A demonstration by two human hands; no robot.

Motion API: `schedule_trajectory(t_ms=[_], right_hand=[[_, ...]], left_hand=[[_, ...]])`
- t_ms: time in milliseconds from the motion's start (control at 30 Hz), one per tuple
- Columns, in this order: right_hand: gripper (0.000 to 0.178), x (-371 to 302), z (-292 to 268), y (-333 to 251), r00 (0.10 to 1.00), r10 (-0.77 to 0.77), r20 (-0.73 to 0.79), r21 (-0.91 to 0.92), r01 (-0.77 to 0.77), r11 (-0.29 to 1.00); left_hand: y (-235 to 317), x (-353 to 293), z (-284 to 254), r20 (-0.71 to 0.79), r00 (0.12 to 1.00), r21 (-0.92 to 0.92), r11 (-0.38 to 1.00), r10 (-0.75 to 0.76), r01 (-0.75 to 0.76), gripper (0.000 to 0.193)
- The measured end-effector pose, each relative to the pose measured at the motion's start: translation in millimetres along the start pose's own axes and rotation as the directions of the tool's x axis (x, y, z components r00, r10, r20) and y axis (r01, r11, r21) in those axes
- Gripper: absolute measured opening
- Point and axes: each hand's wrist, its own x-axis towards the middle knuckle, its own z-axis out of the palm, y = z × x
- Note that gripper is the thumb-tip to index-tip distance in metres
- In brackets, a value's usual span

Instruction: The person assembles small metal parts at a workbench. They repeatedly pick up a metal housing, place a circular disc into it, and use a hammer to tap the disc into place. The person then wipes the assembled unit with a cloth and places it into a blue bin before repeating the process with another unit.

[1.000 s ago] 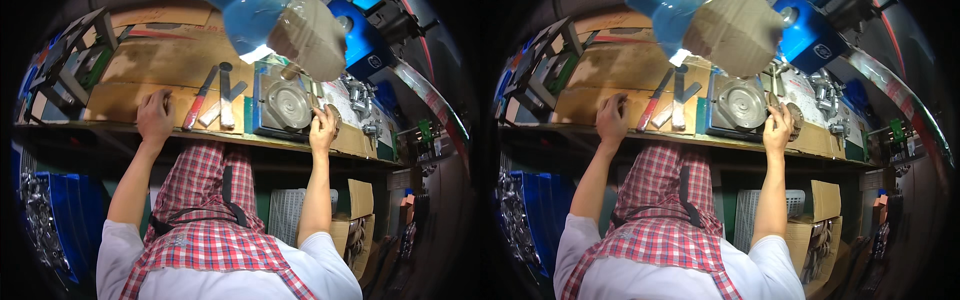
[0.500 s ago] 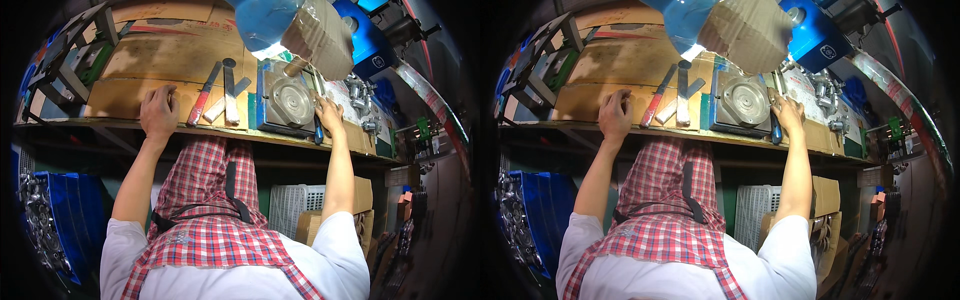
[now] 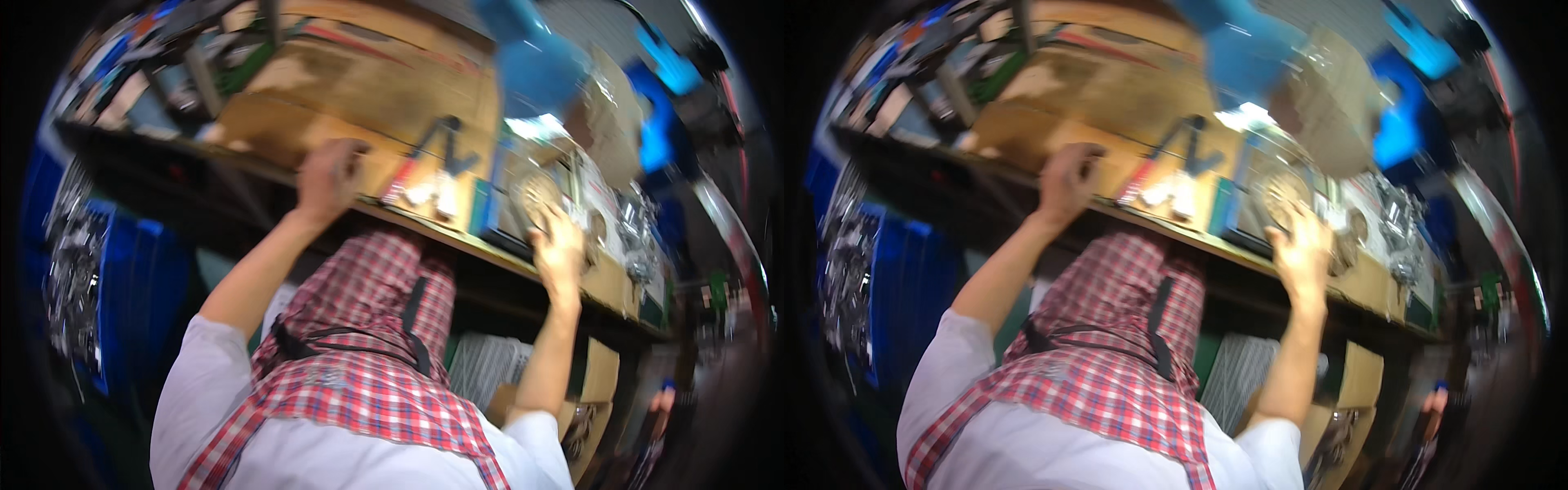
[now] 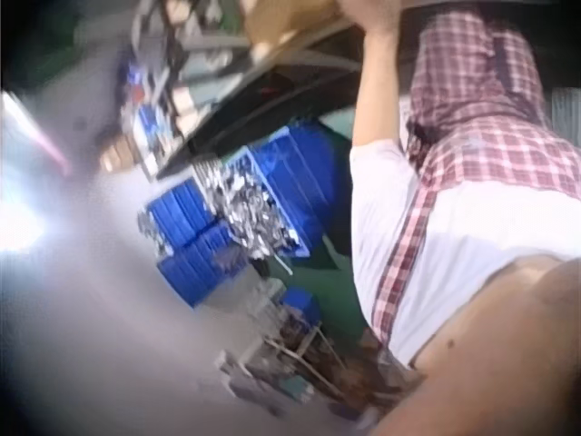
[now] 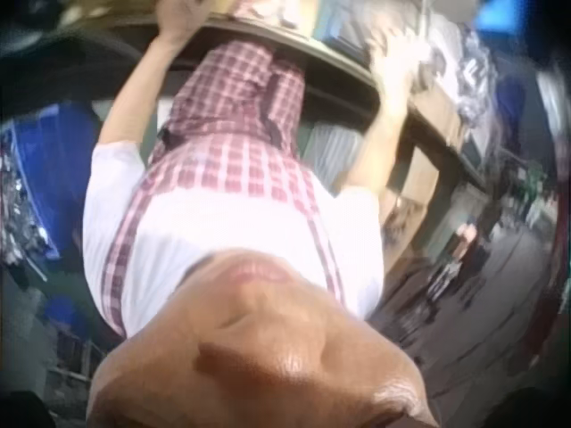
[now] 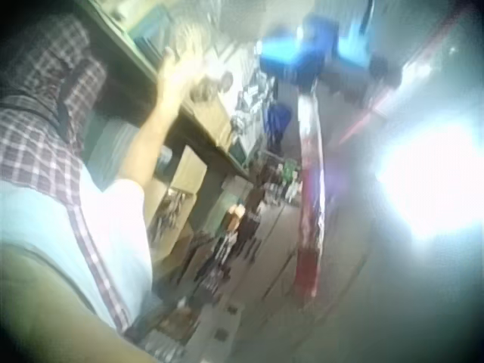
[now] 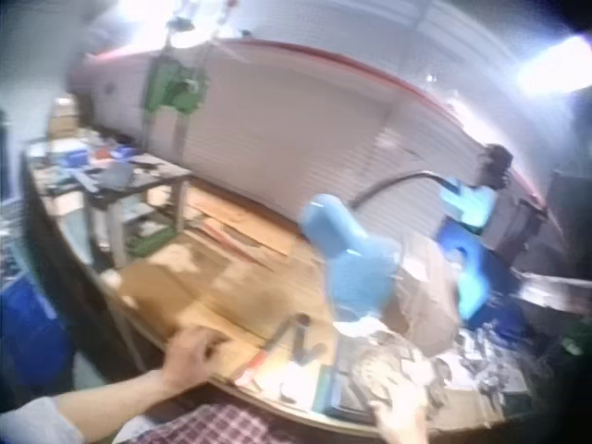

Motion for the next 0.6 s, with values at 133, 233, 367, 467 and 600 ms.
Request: schedule_trajectory(t_ms=[133, 233, 367, 467, 600], right_hand=[[0.027, 5.1, 17.8, 18.3, 0.978, 0.026, -0.206, -0.099, -0.047, 0.994], [0.055, 14.2, 33.3, 22.2, 0.990, 0.009, -0.140, -0.053, -0.017, 0.998], [0.056, 14.5, 37.5, 30.3, 0.998, 0.018, 0.065, 0.097, -0.024, 0.995], [0.064, 13.0, 39.0, 28.2, 0.996, -0.014, 0.088, 0.050, 0.010, 0.999], [0.069, 14.1, 42.8, 27.3, 0.996, -0.039, 0.086, -0.013, 0.040, 0.999]], left_hand=[[-15.2, -14.2, -56.3, -0.047, 0.999, -0.191, 0.981, 0.013, -0.022, 0.024], [-64.5, -21.9, -116.1, -0.269, 0.962, -0.004, 0.999, -0.037, 0.037, 0.024], [-161.7, -53.3, -230.5, -0.570, 0.821, 0.374, 0.901, 0.035, 0.221, 0.025], [-218.3, -101.3, -322.5, -0.615, 0.784, 0.675, 0.567, 0.079, 0.472, 0.033], [-284.0, -157.2, -420.7, -0.738, 0.673, 0.667, 0.100, -0.049, 0.738, 0.057]])
